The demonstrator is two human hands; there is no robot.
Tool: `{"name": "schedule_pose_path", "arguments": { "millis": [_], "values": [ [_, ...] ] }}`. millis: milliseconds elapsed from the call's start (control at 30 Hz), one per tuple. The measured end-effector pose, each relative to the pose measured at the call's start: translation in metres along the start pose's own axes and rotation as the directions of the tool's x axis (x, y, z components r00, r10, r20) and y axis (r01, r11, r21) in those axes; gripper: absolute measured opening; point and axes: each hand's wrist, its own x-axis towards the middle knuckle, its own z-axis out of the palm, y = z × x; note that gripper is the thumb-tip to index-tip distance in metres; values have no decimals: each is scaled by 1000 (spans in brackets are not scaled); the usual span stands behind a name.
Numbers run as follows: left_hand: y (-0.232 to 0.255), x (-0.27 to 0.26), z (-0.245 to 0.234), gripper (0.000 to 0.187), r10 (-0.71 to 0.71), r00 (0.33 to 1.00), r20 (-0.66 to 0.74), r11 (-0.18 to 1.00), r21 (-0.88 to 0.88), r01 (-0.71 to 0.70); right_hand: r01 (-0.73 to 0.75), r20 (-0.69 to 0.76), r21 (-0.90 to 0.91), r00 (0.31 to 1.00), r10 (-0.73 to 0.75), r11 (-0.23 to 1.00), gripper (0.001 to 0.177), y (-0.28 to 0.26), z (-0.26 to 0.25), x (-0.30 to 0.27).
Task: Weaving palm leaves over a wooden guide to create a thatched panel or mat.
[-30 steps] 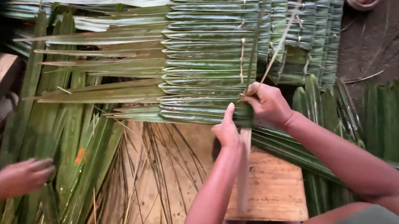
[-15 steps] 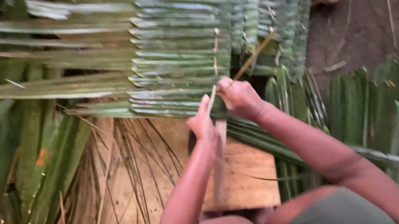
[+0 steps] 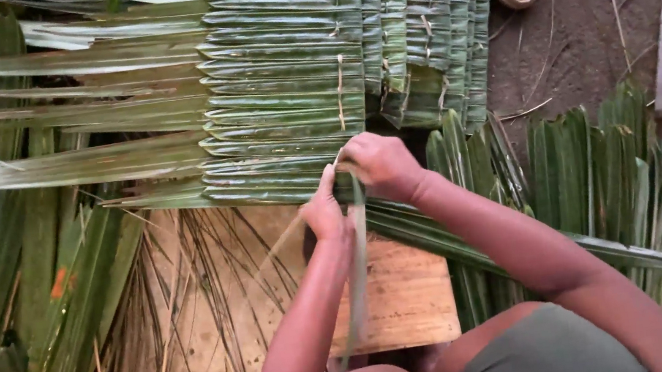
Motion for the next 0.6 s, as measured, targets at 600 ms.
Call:
{"name": "schedule_pose_path", "arguments": {
  "millis": [600],
  "values": [
    [25, -41, 15, 59, 203, 979, -5, 924, 332, -190, -396, 129, 894, 673, 728, 207, 22, 3, 101, -56]
  ]
}}
